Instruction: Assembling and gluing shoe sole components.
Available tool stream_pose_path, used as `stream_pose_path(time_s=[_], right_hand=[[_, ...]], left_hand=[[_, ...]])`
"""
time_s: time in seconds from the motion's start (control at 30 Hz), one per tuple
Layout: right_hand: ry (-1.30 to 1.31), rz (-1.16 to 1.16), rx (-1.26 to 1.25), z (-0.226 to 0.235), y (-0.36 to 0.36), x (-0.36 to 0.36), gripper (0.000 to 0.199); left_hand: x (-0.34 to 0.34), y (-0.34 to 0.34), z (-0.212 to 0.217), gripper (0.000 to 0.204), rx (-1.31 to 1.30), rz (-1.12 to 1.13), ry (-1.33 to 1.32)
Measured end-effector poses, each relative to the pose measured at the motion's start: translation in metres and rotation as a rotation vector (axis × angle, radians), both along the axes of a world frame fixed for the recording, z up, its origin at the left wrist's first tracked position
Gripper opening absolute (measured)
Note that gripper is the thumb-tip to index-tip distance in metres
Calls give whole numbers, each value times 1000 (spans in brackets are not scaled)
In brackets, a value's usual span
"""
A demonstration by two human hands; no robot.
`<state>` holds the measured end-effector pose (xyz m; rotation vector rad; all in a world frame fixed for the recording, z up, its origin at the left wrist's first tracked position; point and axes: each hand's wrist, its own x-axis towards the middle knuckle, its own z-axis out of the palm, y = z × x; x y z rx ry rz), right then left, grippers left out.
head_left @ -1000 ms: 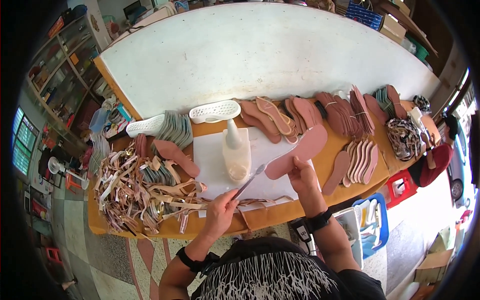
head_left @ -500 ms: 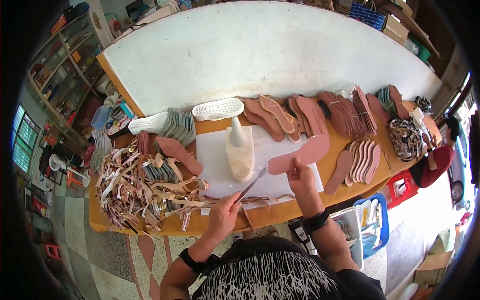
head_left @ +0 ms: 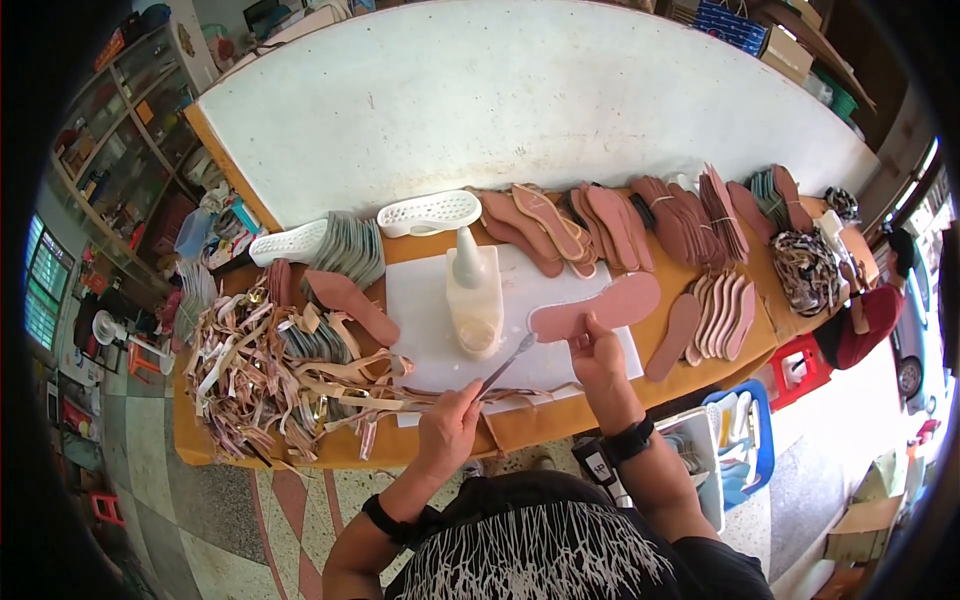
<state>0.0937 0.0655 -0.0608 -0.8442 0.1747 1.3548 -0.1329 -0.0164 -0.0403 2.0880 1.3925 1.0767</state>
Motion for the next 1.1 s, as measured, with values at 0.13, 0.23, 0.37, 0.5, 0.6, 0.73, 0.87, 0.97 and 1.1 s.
stream_pose_path(time_s=[0.13,0.23,0.37,0.5,0.6,0.73,0.87,0.97,1.1], right_hand=[[2,2,8,1,0,-1,9],[11,-13,5,1,1,-1,10],[31,-16,23,-1,2,-1,10],[22,-46,-17,5,3,-6,7],[13,-49,-13,5,2,-6,7],[16,-33,26,0,2,-3,10],[17,-31,37,1,1,-5,9],[7,-25,23,4,0,-8,8],[-14,-29,7,8,-2,-10,8]], left_hand=[[0,0,-2,28,13,2,17],[0,0,-1,28,5,4,26],[0,0,-1,29,-3,9,40],[1,0,2,28,27,7,59],[3,2,2,27,48,7,67],[5,3,1,28,57,-3,75],[9,6,-2,29,93,-11,89],[13,8,-5,30,109,-26,105],[18,10,-2,30,119,-27,117]])
